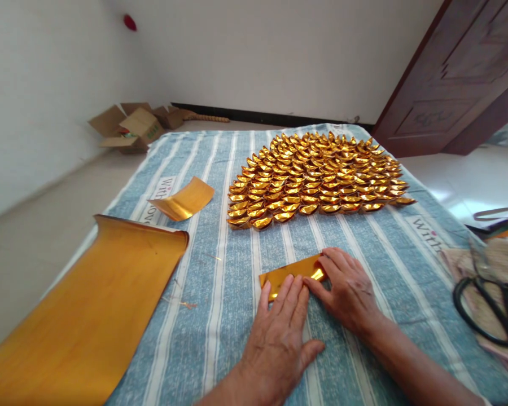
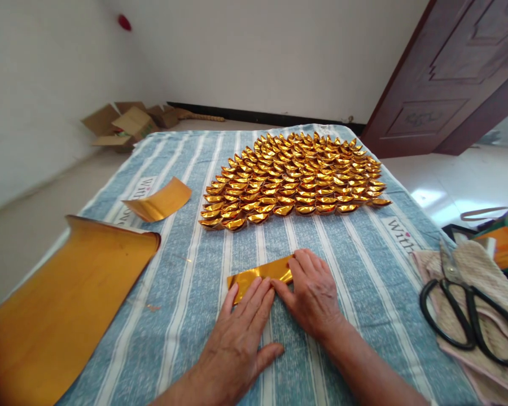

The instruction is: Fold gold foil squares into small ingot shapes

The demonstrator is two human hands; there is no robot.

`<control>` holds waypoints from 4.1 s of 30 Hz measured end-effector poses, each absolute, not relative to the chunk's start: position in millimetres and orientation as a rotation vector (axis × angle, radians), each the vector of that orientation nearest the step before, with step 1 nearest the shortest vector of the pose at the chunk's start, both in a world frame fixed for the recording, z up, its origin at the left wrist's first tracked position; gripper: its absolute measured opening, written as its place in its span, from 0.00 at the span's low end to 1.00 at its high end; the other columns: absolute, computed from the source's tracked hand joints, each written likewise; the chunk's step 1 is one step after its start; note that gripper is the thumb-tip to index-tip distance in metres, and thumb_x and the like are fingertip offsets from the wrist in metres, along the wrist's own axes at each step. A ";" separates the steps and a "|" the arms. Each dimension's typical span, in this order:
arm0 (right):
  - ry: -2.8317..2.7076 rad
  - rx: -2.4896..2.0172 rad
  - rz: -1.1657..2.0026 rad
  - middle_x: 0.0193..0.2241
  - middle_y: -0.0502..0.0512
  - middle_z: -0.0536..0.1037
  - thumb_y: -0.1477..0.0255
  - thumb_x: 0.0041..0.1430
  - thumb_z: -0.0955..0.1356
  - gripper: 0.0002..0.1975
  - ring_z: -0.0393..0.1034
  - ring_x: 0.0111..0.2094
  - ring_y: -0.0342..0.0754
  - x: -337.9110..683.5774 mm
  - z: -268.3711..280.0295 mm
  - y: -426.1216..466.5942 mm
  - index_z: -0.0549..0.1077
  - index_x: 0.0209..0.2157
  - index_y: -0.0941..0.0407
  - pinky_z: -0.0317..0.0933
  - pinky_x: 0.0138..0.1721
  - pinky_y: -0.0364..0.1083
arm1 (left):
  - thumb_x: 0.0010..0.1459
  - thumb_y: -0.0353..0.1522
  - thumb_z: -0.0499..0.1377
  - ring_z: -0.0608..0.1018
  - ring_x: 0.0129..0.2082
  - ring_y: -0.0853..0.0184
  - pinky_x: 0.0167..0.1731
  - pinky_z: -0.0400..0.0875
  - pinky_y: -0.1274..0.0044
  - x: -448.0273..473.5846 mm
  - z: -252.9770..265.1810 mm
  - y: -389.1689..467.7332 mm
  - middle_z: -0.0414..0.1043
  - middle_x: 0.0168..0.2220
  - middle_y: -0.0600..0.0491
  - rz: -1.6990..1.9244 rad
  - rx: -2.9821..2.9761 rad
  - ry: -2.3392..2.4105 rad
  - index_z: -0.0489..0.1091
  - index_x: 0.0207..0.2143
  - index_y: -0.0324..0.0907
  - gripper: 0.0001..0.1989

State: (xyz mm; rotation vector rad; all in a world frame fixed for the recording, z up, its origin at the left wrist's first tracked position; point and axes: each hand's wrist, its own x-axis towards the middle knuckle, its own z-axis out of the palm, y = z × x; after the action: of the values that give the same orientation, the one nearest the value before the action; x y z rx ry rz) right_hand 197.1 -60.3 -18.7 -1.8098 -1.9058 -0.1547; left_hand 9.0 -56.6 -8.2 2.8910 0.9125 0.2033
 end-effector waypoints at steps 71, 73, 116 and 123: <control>-2.198 -1.544 -0.134 0.32 0.56 0.72 0.73 0.65 0.62 0.10 0.64 0.39 0.50 176.1 -15.5 -71.8 0.71 0.30 0.57 0.59 0.42 0.49 | 0.60 0.32 0.57 0.62 0.61 0.50 0.55 0.62 0.54 -18.9 11.6 -19.1 0.65 0.57 0.44 0.151 2.845 0.779 0.69 0.49 0.43 0.14; -2.203 -1.538 -0.171 0.32 0.56 0.72 0.73 0.65 0.62 0.10 0.64 0.40 0.51 175.1 -16.6 -71.5 0.71 0.30 0.57 0.58 0.42 0.49 | 0.61 0.29 0.54 0.65 0.59 0.52 0.54 0.64 0.55 -17.4 9.7 -15.4 0.67 0.54 0.43 0.258 2.844 0.738 0.71 0.45 0.41 0.11; -2.128 -1.620 -0.297 0.27 0.54 0.69 0.75 0.65 0.60 0.14 0.60 0.32 0.49 167.5 -20.0 -68.7 0.69 0.26 0.56 0.52 0.35 0.47 | 0.62 0.31 0.54 0.74 0.39 0.63 0.41 0.71 0.69 -5.1 4.7 9.9 0.73 0.36 0.49 0.558 2.700 0.669 0.70 0.36 0.39 0.06; -1.996 -1.601 -0.203 0.31 0.57 0.72 0.74 0.66 0.60 0.14 0.65 0.37 0.49 167.1 -16.6 -69.2 0.71 0.27 0.57 0.58 0.38 0.48 | 0.63 0.27 0.51 0.72 0.35 0.66 0.38 0.70 0.72 -2.9 -1.3 13.0 0.72 0.34 0.50 0.644 2.665 0.716 0.70 0.33 0.39 0.09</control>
State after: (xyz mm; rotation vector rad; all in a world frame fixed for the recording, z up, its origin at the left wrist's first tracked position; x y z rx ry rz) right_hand 167.1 -69.2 -16.6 -1.6009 -1.9959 -0.2025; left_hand -2.9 13.0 -1.3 2.6652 0.7160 0.6441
